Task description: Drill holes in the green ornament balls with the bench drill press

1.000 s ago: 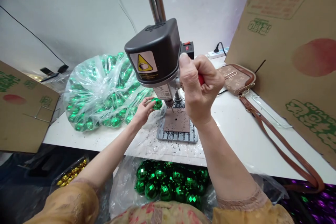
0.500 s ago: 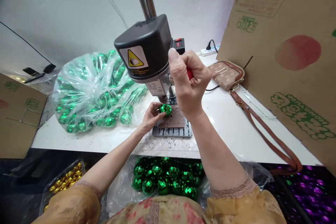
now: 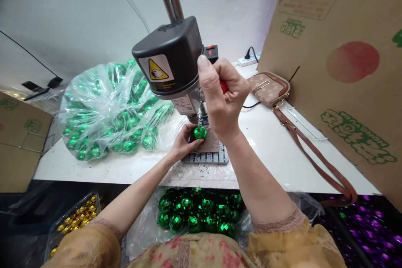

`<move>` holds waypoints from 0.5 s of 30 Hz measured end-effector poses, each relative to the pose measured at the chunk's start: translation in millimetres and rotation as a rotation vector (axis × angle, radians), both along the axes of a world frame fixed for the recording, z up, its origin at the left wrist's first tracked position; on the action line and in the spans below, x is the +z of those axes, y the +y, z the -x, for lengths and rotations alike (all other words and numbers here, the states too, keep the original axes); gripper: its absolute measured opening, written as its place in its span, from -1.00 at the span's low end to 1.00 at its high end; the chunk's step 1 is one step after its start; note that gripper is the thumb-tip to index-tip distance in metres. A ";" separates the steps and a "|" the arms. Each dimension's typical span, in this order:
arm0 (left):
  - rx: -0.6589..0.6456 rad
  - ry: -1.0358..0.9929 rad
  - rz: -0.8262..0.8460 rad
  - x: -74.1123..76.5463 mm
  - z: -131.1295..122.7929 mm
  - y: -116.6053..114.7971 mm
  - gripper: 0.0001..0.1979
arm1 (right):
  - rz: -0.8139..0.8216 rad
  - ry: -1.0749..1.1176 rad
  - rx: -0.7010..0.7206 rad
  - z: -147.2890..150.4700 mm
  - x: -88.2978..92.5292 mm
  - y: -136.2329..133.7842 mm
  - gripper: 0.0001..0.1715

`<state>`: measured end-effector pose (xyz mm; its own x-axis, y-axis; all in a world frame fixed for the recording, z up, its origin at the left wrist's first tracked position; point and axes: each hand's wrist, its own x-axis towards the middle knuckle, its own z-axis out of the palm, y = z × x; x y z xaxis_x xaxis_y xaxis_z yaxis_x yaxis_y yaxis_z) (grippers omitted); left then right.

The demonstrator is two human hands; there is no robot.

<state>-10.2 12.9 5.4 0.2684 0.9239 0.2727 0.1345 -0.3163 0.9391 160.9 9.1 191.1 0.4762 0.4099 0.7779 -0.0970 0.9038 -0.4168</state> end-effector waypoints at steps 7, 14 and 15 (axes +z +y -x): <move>0.125 0.128 -0.040 6.7 -9.4 -9.8 -0.44 | 0.068 0.050 0.054 0.7 11.7 1.8 -0.37; 0.097 0.101 0.031 10.2 -14.4 -11.3 -0.40 | 0.066 0.008 0.036 -1.5 10.7 3.1 -0.38; 0.096 0.100 0.036 10.6 -13.9 -11.6 -0.40 | 0.068 -0.002 0.038 -2.1 10.0 2.7 -0.38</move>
<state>3.7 1.3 16.0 0.2027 0.9553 0.2151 0.2562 -0.2637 0.9300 163.0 11.8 201.1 0.4579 0.4795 0.7486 -0.1303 0.8692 -0.4770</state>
